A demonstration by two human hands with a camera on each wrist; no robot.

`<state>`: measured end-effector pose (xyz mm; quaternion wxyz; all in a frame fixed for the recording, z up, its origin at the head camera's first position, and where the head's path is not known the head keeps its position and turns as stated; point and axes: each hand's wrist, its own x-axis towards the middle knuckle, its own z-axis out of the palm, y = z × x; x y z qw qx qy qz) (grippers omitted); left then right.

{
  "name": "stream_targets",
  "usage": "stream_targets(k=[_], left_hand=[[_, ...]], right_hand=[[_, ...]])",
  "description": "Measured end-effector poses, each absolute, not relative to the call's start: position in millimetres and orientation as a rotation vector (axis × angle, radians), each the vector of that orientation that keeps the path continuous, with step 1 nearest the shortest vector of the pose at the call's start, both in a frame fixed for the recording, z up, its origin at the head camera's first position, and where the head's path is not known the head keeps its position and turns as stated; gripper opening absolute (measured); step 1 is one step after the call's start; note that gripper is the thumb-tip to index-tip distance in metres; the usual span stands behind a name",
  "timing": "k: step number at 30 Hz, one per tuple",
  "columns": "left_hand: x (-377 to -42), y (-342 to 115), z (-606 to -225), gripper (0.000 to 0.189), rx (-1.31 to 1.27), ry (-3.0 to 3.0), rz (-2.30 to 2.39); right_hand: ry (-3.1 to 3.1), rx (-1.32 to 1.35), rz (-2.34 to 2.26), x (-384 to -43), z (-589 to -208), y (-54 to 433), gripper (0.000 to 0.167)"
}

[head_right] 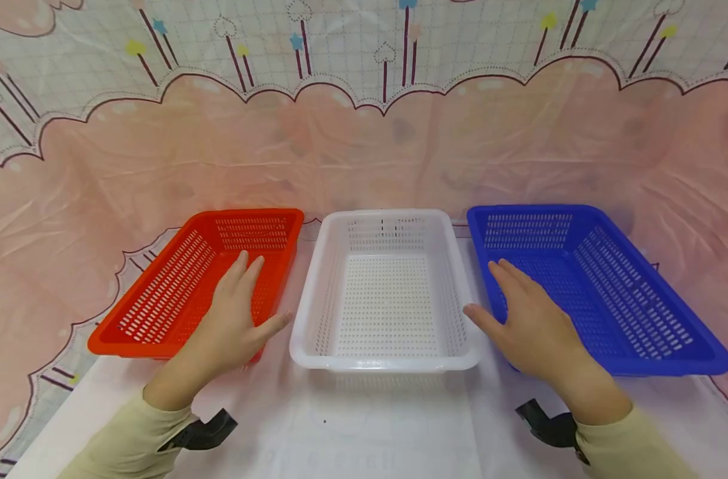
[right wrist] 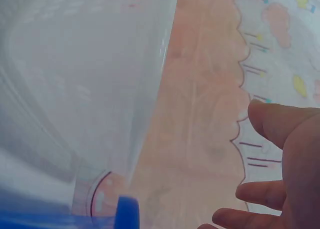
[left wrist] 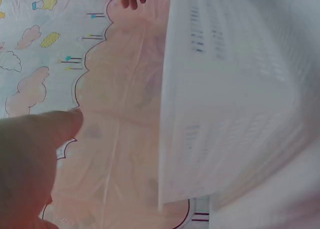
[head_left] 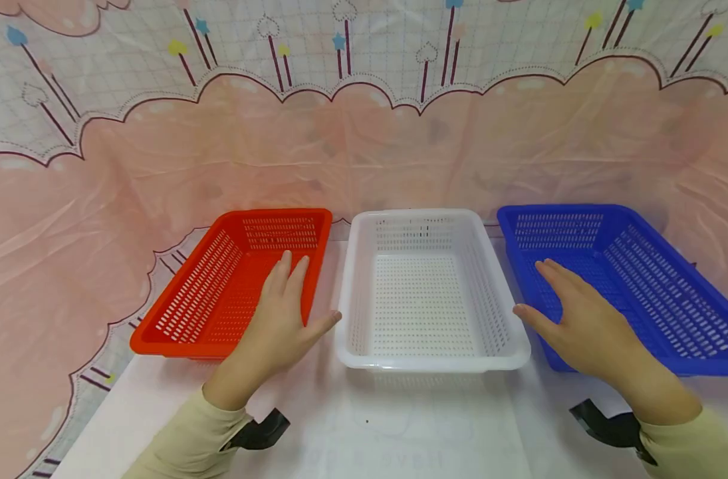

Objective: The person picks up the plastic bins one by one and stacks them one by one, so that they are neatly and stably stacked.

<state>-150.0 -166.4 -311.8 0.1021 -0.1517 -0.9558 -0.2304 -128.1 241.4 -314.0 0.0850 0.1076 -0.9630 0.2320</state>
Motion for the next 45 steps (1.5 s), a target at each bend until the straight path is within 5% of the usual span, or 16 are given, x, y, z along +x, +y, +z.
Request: stream_targets(k=[21, 45], left_hand=[[-133.2, -140.0, -348.4, 0.066, -0.486, -2.608, -1.395], [-140.0, -134.4, -376.9, 0.062, -0.389, -2.668, -1.642]], right_hand=[[-2.806, 0.350, 1.078, -113.3, -331.6, 211.4, 0.076], [-2.935, 0.264, 1.072, -111.4, -357.1, 198.5, 0.081]])
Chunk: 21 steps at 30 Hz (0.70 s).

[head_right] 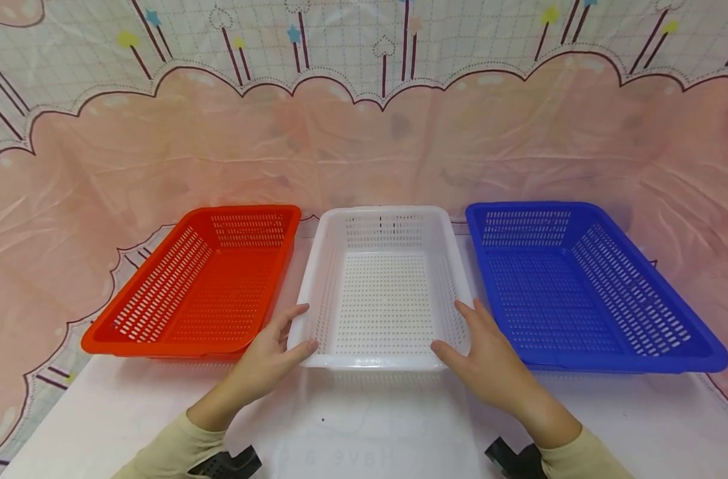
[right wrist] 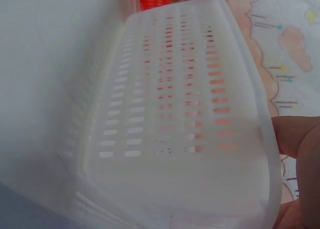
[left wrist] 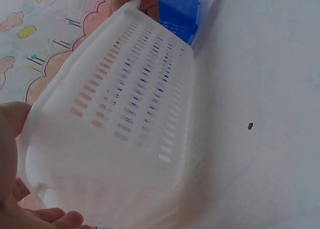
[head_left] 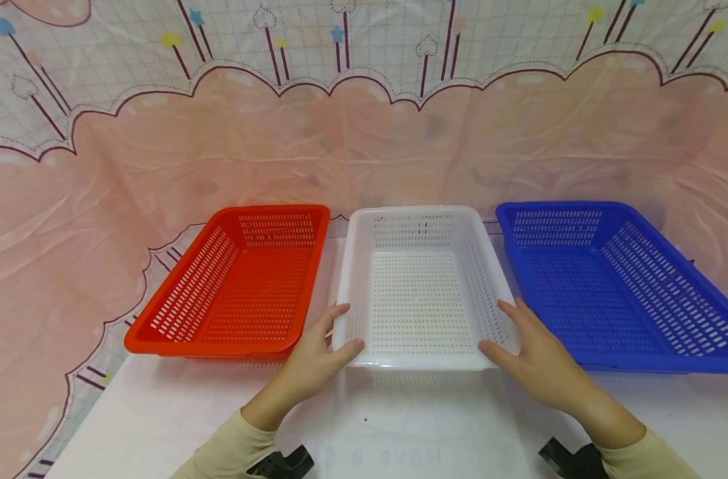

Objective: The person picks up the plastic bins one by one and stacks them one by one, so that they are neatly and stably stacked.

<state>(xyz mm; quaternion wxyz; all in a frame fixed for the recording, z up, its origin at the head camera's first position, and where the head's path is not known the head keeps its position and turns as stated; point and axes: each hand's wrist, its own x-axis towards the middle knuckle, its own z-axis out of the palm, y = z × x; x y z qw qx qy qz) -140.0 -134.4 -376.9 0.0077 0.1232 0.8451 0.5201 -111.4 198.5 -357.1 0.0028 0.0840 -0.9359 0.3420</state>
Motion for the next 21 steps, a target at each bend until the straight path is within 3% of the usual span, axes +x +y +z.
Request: stream_targets(k=[21], left_hand=[[-137.8, -133.7, -379.3, 0.066, 0.339, 2.669, 1.550]], right_hand=[[-2.916, 0.264, 1.127, -108.0, -362.8, 198.7, 0.076]])
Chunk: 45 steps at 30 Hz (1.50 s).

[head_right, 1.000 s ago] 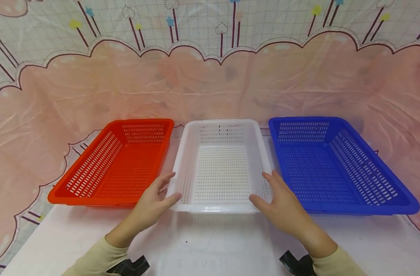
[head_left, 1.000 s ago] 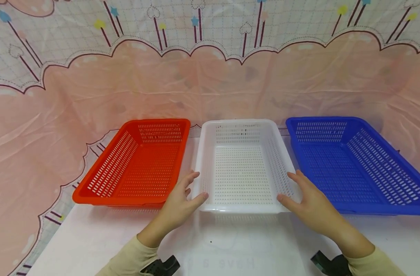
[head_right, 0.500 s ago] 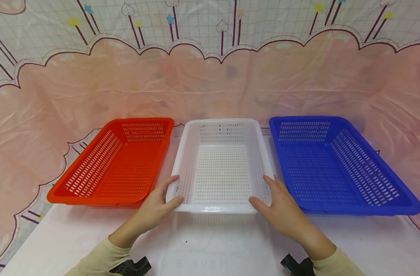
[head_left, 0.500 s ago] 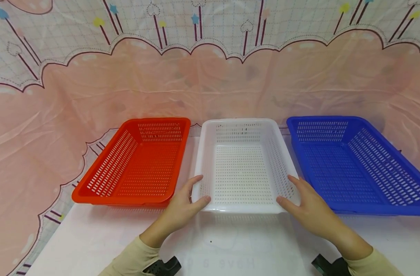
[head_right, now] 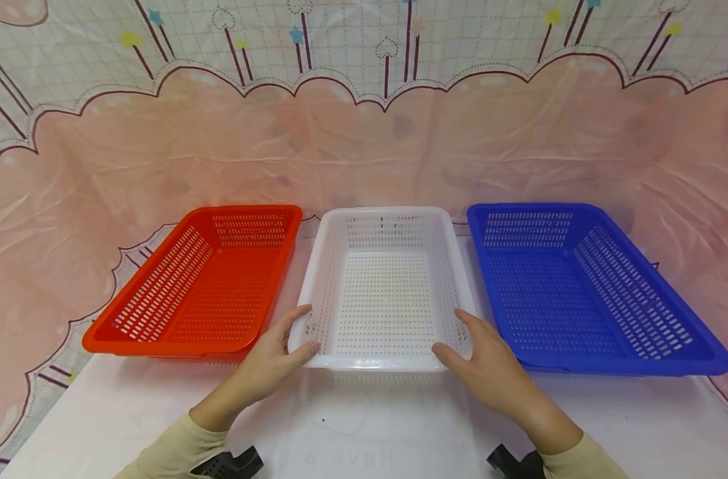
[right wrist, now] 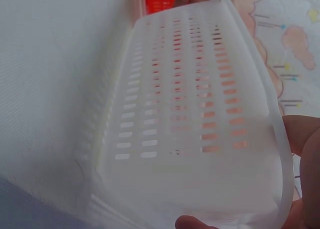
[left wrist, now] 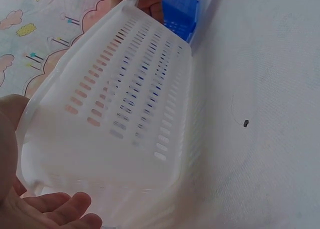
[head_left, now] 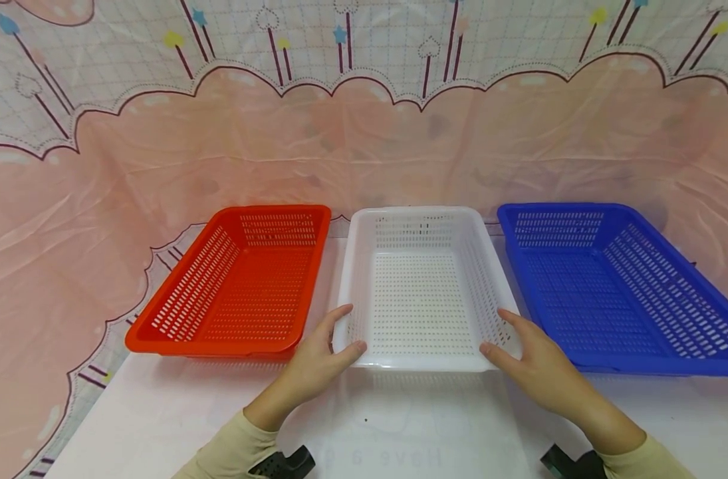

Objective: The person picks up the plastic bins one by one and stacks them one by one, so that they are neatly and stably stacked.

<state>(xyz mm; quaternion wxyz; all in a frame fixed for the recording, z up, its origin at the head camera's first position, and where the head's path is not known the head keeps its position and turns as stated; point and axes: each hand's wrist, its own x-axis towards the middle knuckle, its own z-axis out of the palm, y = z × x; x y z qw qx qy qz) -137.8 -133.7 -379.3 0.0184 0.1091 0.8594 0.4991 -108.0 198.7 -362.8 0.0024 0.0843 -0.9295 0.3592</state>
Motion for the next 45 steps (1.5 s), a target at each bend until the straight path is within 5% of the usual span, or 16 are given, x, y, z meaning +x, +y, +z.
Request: stream_targets(k=[27, 45], left_hand=[[-116.4, -143.6, -349.7, 0.069, 0.359, 2.636, 1.531], [-108.6, -172.0, -329.7, 0.070, 0.671, 2.533, 1.734]], right_hand=[[-2.767, 0.209, 1.059, -79.5, -343.3, 205.4, 0.070], [-2.459, 0.398, 1.235, -80.2, -324.7, 198.4, 0.065]])
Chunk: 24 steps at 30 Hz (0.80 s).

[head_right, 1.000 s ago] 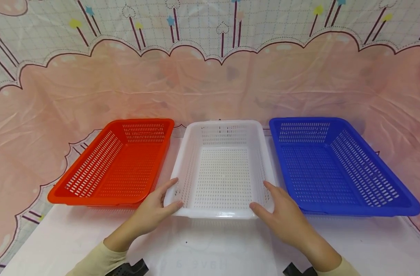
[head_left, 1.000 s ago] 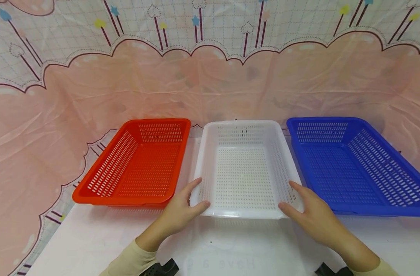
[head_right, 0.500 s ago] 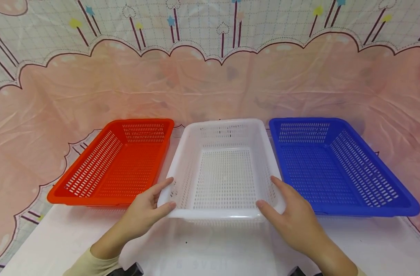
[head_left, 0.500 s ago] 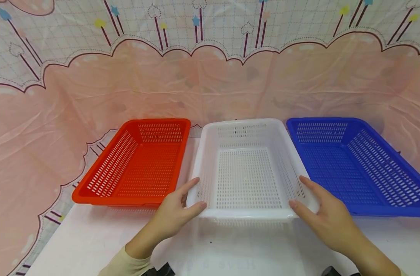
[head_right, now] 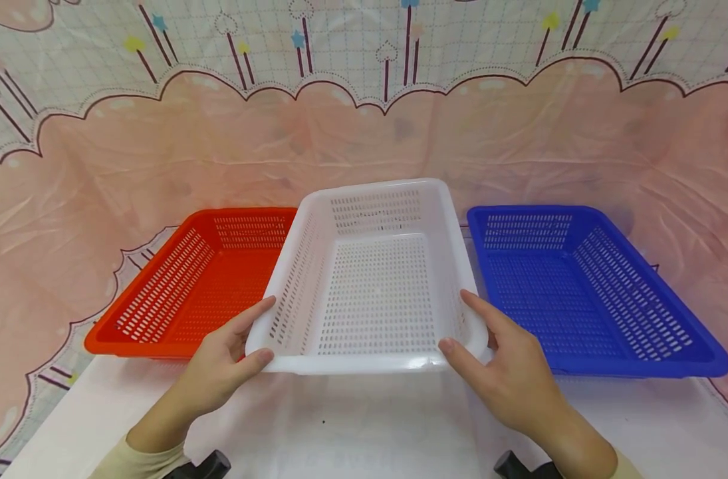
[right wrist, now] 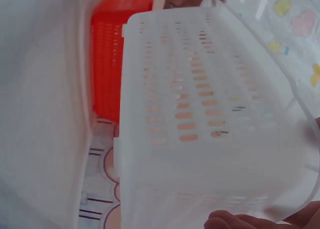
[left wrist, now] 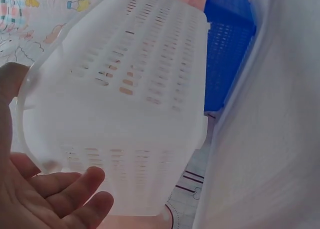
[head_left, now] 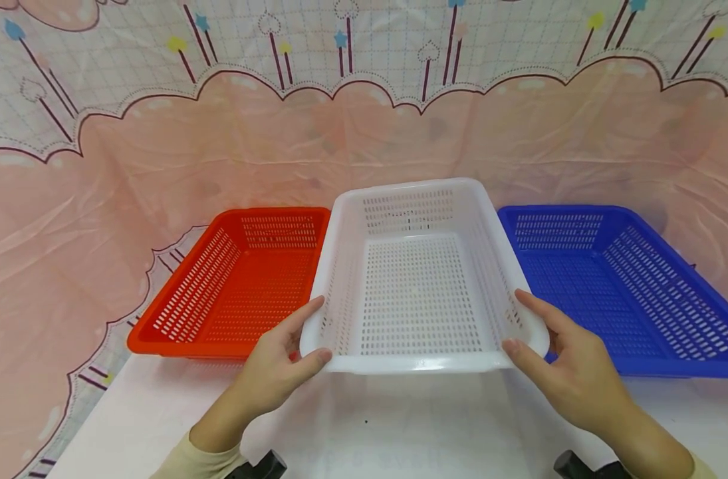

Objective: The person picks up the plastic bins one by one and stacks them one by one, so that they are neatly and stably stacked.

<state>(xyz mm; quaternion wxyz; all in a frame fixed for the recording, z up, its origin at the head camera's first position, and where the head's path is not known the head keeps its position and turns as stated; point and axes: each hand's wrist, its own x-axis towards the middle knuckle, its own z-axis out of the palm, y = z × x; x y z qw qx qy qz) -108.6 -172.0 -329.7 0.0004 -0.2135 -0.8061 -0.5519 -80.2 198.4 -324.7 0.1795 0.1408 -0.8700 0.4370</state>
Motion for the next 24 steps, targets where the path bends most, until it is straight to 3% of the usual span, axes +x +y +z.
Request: stream_targets(k=[7, 24], left_hand=[[-108.4, -184.6, -326.8, 0.064, -0.777, -2.364, -1.660], [-111.1, -211.9, -311.7, 0.066, -0.655, -2.106, -1.715]], right_hand=[[-2.328, 0.539, 1.300, -79.5, -319.0, 187.8, 0.063], [-2.250, 0.584, 1.513, -102.2, -315.8, 155.3, 0.064]])
